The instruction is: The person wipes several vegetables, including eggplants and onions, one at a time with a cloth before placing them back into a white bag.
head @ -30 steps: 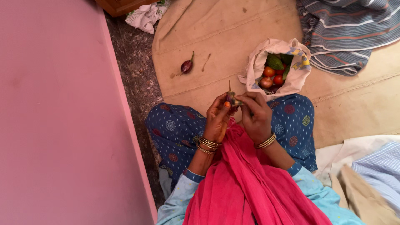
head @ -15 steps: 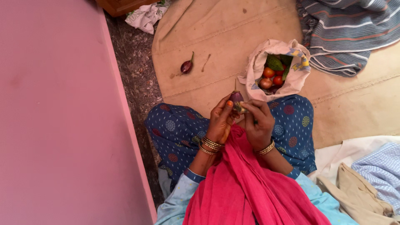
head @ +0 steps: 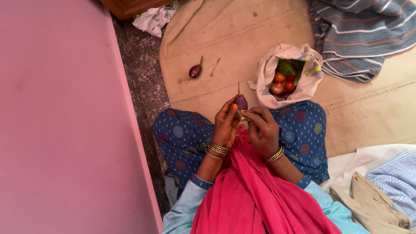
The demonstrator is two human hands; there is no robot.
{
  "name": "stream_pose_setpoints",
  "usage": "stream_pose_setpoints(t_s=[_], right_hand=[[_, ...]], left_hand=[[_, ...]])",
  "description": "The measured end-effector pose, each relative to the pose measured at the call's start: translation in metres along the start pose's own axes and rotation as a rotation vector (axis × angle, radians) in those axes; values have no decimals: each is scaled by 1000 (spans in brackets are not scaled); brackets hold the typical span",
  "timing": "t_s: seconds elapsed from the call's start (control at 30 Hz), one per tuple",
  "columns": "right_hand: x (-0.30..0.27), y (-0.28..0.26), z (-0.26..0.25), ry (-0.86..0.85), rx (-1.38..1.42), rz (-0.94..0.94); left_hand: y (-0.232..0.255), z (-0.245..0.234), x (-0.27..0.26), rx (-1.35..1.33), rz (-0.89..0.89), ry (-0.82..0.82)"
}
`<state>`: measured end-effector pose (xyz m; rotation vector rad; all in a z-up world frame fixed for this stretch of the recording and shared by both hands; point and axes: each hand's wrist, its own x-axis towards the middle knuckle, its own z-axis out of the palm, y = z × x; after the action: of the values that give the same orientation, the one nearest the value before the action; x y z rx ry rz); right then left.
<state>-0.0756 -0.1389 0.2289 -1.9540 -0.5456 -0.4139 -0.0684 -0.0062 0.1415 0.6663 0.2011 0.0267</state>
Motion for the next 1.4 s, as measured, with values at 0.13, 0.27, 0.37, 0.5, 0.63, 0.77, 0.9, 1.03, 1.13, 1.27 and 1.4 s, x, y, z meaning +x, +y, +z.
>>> stream_pose_setpoints(t_s=[0.13,0.27,0.37,0.5,0.63,0.77,0.9,1.03,1.13,1.27,1.4], right_hand=[[10,1,-5,43,6,47],[22,5,-6,79,53,92],[16,6,-5,80,37,72],[-3,6,1,57,-28,0],[-13,9,7,54,-100,-95],[-19,8,9,91,18,12],[-16,10,4,161,1,-1],[-1,20,0,214,31,54],[6,30,0,210,344,311],[4,45,-2,44,485,389],[11,66,-2,26,778,658]], left_hand=[[4,5,-3,30,-2,-48],[8,12,-8,116,-22,-98],[4,5,-9,63,-53,-70],[-7,-8,-4,-59,-30,-104],[3,3,-6,-115,-71,-82],[16,21,-12,-135,-105,-28],[10,19,-13,41,-23,-166],[11,20,-20,104,-86,-170],[11,23,-22,146,-95,-149],[17,14,-17,282,-96,-177],[17,4,-16,409,-170,-289]])
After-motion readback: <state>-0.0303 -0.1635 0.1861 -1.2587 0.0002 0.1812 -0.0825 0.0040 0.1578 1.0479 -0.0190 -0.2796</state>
